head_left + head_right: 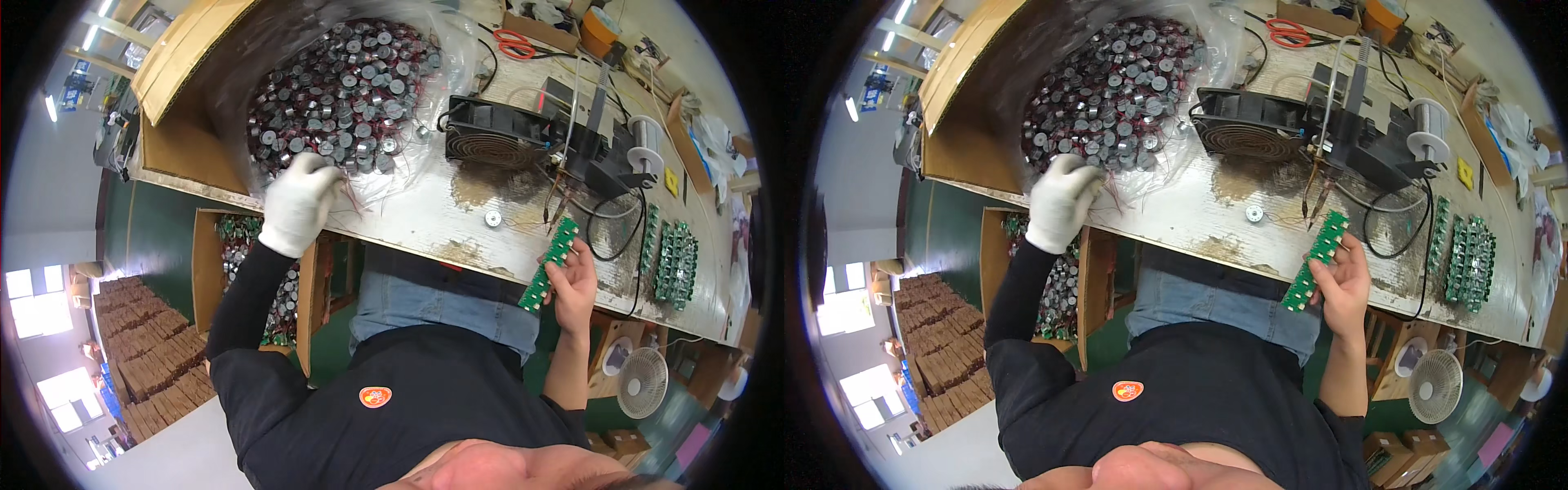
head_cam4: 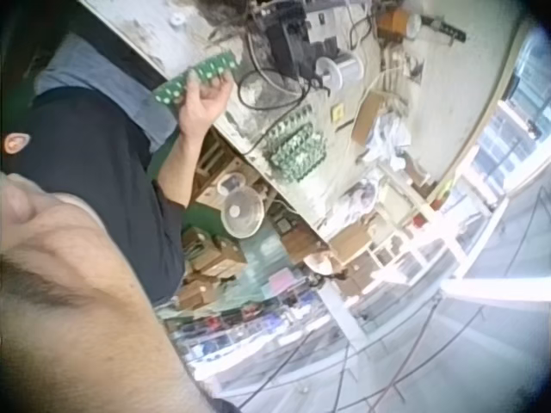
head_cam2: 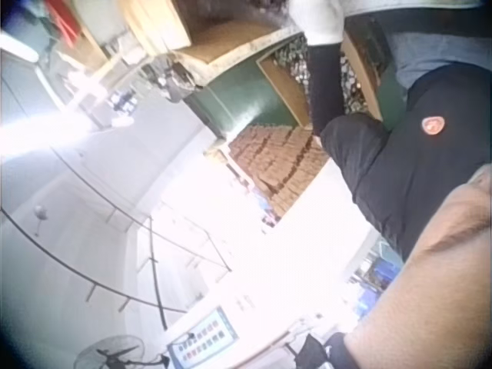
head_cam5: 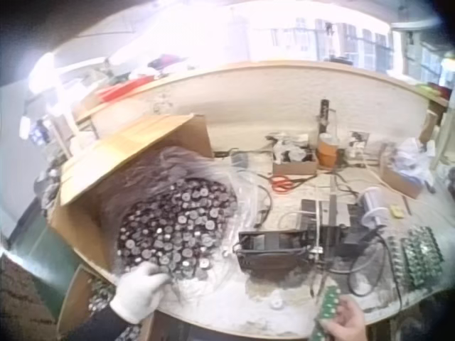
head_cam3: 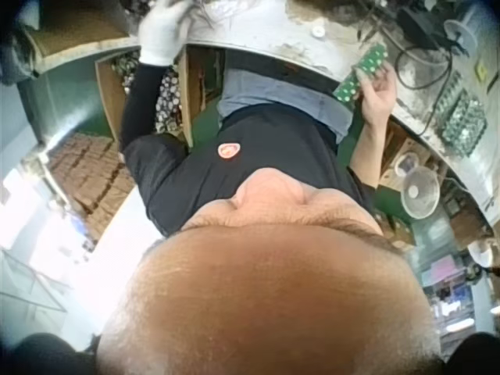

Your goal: The person attaches small electronic components onto a circuit board strip by hand and places the assembled board into a box.

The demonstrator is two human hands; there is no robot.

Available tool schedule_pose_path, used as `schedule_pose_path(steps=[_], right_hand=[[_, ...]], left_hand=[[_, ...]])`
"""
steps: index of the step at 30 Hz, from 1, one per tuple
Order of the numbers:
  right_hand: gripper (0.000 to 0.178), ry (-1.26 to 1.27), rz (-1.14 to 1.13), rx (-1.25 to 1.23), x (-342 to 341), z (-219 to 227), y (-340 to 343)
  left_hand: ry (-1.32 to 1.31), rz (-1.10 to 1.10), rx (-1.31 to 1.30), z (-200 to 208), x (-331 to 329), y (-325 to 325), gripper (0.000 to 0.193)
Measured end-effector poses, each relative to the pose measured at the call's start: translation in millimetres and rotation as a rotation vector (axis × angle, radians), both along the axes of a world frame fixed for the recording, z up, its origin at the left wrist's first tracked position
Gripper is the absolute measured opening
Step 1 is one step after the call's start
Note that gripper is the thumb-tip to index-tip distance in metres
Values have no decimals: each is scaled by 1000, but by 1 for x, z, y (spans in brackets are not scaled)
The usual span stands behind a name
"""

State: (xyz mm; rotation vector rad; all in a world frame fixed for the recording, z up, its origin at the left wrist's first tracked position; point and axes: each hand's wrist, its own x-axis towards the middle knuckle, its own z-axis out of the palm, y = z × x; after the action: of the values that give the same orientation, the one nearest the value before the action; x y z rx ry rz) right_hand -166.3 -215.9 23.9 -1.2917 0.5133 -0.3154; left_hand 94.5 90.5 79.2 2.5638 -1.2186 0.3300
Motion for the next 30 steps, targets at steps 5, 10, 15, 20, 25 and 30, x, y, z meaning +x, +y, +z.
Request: schedule_pose_path(steps=[5,10,15,20,25,30], right_hand=[[47,7,13,15,1,1,-1],[47,12,26,17,3,1,1],[45,4,28,27,0,0,-1],[47,-8,39,55,-2,0,-2],[47,7,53,93,0,2,-2],[48,46,77,76,3,10,3]], left_hand=[[790,188,-652,6,-29,-13,15],[1096,234,-800,-11,-48,-44,23],[1097,131,-774,-17,-44,-67,24],[1128,145,-861,-26,-54,-90,24],[1340,116,-886,-31,-88,-110,26],[851,-54,-648,-40,-116,-133,12]])
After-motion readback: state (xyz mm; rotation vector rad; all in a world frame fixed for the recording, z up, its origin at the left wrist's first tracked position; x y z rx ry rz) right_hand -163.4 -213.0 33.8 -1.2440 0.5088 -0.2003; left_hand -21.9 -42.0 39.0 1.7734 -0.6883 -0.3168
